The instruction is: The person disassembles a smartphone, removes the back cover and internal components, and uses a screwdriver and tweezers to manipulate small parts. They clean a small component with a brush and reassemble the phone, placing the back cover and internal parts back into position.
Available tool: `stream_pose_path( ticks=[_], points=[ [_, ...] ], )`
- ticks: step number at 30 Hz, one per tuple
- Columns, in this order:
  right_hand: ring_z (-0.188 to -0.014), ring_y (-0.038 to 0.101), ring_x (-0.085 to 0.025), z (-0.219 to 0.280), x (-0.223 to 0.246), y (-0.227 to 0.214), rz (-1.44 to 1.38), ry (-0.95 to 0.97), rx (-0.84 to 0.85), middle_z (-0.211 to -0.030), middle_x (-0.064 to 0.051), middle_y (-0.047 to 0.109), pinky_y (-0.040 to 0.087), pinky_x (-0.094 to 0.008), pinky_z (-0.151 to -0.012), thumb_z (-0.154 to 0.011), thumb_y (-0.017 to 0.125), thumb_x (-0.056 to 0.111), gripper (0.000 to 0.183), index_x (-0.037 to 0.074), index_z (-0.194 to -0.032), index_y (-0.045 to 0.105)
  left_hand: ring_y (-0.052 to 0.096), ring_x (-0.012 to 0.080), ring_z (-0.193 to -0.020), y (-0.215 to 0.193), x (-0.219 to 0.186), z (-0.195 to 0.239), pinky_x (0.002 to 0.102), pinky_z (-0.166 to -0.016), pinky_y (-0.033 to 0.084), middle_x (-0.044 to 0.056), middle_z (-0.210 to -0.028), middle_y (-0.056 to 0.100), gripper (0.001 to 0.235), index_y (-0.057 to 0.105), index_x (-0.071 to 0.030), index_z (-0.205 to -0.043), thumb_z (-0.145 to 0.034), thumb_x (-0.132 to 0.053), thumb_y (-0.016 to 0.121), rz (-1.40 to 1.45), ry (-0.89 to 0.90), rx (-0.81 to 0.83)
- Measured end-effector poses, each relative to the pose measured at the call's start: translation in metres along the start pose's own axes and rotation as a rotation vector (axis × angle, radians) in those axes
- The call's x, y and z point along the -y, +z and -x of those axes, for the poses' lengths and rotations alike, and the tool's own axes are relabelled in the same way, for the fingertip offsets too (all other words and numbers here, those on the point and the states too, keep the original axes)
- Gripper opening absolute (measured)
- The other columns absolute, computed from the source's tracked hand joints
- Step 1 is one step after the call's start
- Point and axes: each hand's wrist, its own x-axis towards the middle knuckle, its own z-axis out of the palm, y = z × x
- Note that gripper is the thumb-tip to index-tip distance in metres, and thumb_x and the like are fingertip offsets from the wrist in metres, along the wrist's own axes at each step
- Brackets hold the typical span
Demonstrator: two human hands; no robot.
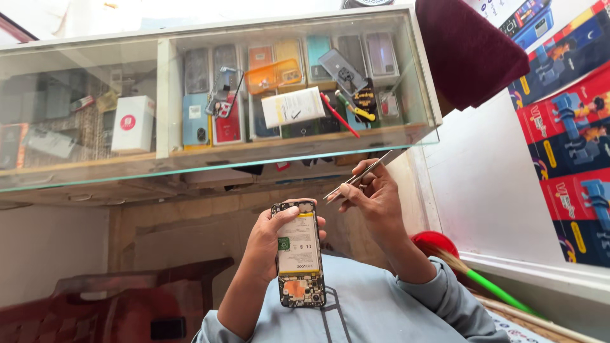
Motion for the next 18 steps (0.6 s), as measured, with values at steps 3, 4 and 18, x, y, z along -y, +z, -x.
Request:
stream_pose_path(
  ticks=[3,4,18],
  points=[
    [-0.086,0.078,-0.024,-0.034,0.002,0.003,-0.052,0.000,-0.015,-0.089,-0.011,0.069,0.063,-0.030,-0.062,-0.096,0.065,-0.002,0.028,0.005,-0.117,0.047,0.077,0.0308,-0.085,-0.004,-0.022,-0.033,0.042,-0.069,0.066,0.025,-0.102,0.076,0.044,0.062,0.008,-0.124,-0.092,-0.023,0.063,-0.028,-0.007,-0.011],
    [-0.087,0.078,-0.026,-0.045,0.003,0.004,-0.075,-0.002,-0.020,-0.090,-0.011,0.069,0.064,-0.031,-0.062,-0.096,0.063,-0.002,0.028,0.005,-0.117,0.047,0.078,0.0317,-0.086,-0.004,-0.029,-0.044,0.042,-0.069,0.066,0.025,-0.103,0.076,0.043,0.061,0.008,-0.121,-0.092,-0.023,0.063,-0.044,-0.011,-0.014],
    [-0.093,0.077,-0.036,-0.197,0.047,0.056,-0.277,-0.048,0.116,-0.097,-0.016,0.069,0.068,-0.044,-0.079,-0.106,0.057,-0.003,0.024,0.002,-0.125,0.043,0.078,0.0305,-0.092,-0.022,-0.163,-0.155,0.043,-0.079,0.067,0.022,-0.105,0.075,0.041,0.066,0.008,-0.125,-0.097,-0.022,0.068,-0.083,-0.018,0.281]
  ],
)
